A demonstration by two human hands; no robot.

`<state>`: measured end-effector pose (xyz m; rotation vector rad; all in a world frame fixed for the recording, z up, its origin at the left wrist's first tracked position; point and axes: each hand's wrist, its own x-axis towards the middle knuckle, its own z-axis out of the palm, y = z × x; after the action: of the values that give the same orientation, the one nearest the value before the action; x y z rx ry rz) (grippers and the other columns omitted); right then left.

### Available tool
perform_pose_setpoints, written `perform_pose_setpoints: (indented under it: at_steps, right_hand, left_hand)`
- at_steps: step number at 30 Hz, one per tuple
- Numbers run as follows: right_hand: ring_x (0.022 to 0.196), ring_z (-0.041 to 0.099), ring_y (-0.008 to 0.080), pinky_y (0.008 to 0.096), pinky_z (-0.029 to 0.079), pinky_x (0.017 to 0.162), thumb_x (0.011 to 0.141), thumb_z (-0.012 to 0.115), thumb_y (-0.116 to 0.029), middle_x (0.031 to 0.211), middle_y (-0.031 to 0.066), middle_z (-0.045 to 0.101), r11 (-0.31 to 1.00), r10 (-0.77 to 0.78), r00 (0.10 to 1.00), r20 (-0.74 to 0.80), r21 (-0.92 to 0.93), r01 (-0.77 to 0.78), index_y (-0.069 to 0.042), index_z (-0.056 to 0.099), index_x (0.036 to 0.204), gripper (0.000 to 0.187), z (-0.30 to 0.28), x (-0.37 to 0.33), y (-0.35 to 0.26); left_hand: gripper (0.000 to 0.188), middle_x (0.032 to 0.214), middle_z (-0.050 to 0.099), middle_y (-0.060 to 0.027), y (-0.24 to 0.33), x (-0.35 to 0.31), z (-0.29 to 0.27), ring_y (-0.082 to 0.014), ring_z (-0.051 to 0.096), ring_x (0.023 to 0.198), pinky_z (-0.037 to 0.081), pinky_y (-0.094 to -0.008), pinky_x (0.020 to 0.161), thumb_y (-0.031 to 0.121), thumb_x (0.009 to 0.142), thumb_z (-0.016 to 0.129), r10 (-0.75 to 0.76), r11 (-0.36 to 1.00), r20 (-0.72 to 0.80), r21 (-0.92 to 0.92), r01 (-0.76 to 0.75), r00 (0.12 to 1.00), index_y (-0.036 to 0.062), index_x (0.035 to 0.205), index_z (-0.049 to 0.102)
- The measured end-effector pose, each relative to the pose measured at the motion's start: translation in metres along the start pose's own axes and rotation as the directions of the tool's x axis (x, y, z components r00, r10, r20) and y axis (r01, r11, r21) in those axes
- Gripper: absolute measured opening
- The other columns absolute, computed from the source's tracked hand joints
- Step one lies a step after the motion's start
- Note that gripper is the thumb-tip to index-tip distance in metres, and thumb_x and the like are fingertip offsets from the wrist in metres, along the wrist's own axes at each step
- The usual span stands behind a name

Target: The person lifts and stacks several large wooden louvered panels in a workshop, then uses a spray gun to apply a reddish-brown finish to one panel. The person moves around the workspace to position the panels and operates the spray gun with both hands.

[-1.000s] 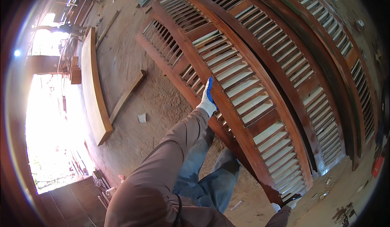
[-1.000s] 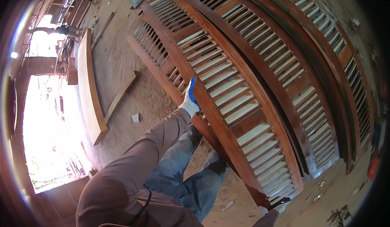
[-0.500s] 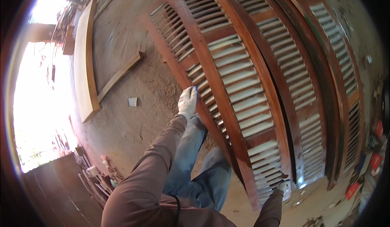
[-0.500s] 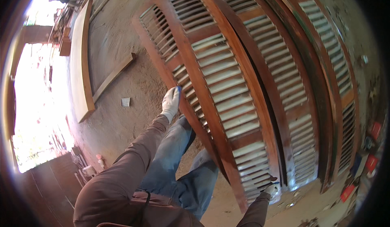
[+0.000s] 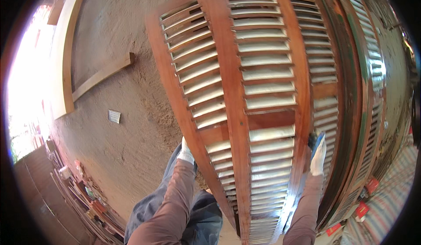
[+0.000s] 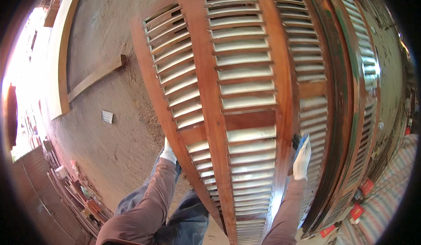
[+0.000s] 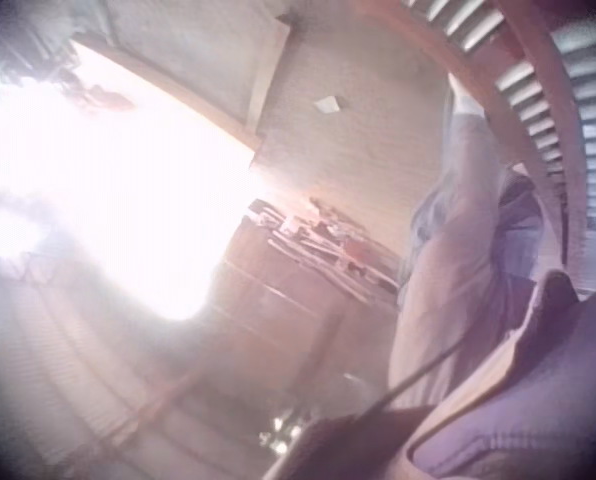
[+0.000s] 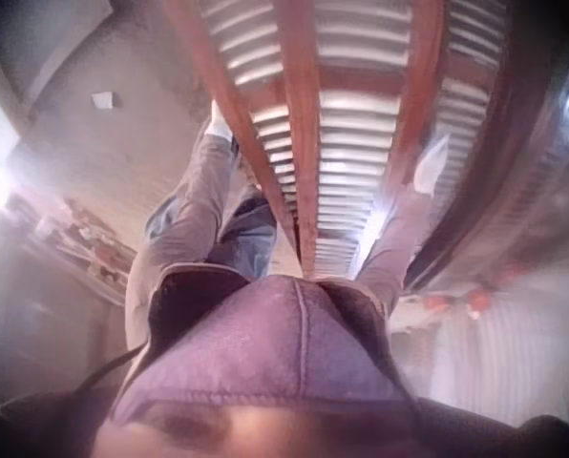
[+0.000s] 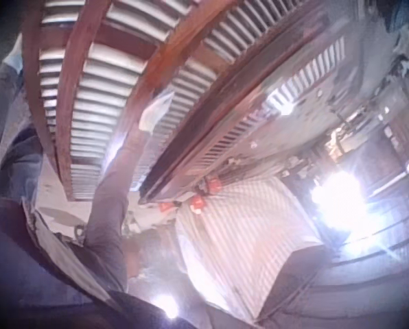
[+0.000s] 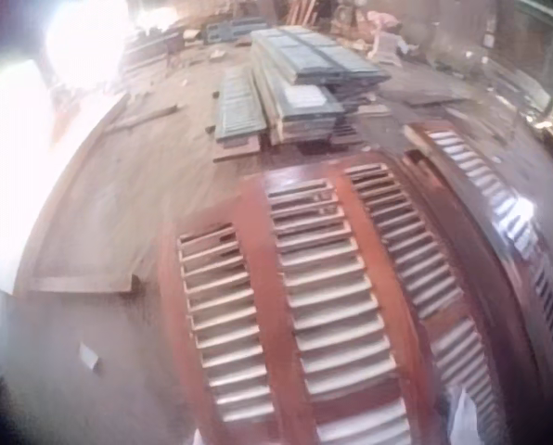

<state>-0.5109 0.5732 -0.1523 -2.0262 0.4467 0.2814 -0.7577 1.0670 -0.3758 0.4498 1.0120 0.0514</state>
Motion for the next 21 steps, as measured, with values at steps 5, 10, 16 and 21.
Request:
perform_pose_setpoints:
  at_steps: [5, 10, 16, 21]
  right_hand:
    - [0.133, 0.047, 0.0196, 0.0336, 0.036, 0.111, 0.108, 0.043, -0.044, 0.146, 0.0137, 0.051, 0.975, 0.090, 0.995, 0.036, 0.200, -0.095, 0.006, 0.044, 0.146, 0.063, 0.079, 0.086, -0.040]
    - [0.130, 0.051, 0.0207, 0.0331, 0.036, 0.110, 0.106, 0.049, -0.041, 0.145, 0.0131, 0.053, 0.994, 0.044, 0.978, -0.203, 0.111, -0.022, 0.008, 0.044, 0.145, 0.063, 0.104, 0.090, -0.047]
    - [0.078, 0.060, 0.0091, 0.0240, 0.045, 0.062, 0.102, 0.059, -0.040, 0.100, 0.0025, 0.067, 0.985, 0.113, 0.943, -0.312, 0.157, -0.066, 0.001, 0.066, 0.124, 0.047, 0.080, 0.077, -0.059]
    - [0.071, 0.052, 0.0062, 0.0236, 0.041, 0.057, 0.102, 0.060, -0.038, 0.091, -0.0007, 0.064, 0.976, 0.060, 0.914, -0.402, 0.217, 0.032, 0.001, 0.071, 0.111, 0.041, 0.111, 0.069, -0.074]
  left_hand:
    - [0.038, 0.119, 0.064, -0.0071, 0.004, -0.025, 0.003, -0.0236, 0.062, 0.104, 0.054, -0.0371, 0.090, 0.034, 0.107, 0.043, 0.008, 0.995, 0.044, 0.100, -0.012, 0.999, 0.0092, 0.134, 0.053]
    - [0.045, 0.127, 0.063, -0.0054, 0.013, -0.039, 0.054, -0.0250, 0.061, 0.112, 0.051, -0.0387, 0.098, 0.040, 0.108, 0.040, -0.068, 0.997, -0.015, 0.044, 0.068, 0.998, 0.0093, 0.139, 0.051]
    - [0.049, 0.129, 0.062, -0.0039, 0.027, -0.023, 0.130, -0.0218, 0.059, 0.117, 0.049, -0.0359, 0.102, 0.048, 0.104, 0.048, -0.241, 0.933, 0.210, -0.219, 0.286, 0.947, 0.0179, 0.143, 0.049]
    - [0.048, 0.125, 0.063, -0.0029, 0.012, -0.018, 0.150, -0.0205, 0.060, 0.112, 0.051, -0.0356, 0.097, 0.049, 0.104, 0.049, -0.212, 0.946, -0.055, -0.261, 0.191, 0.976, 0.0168, 0.140, 0.051]
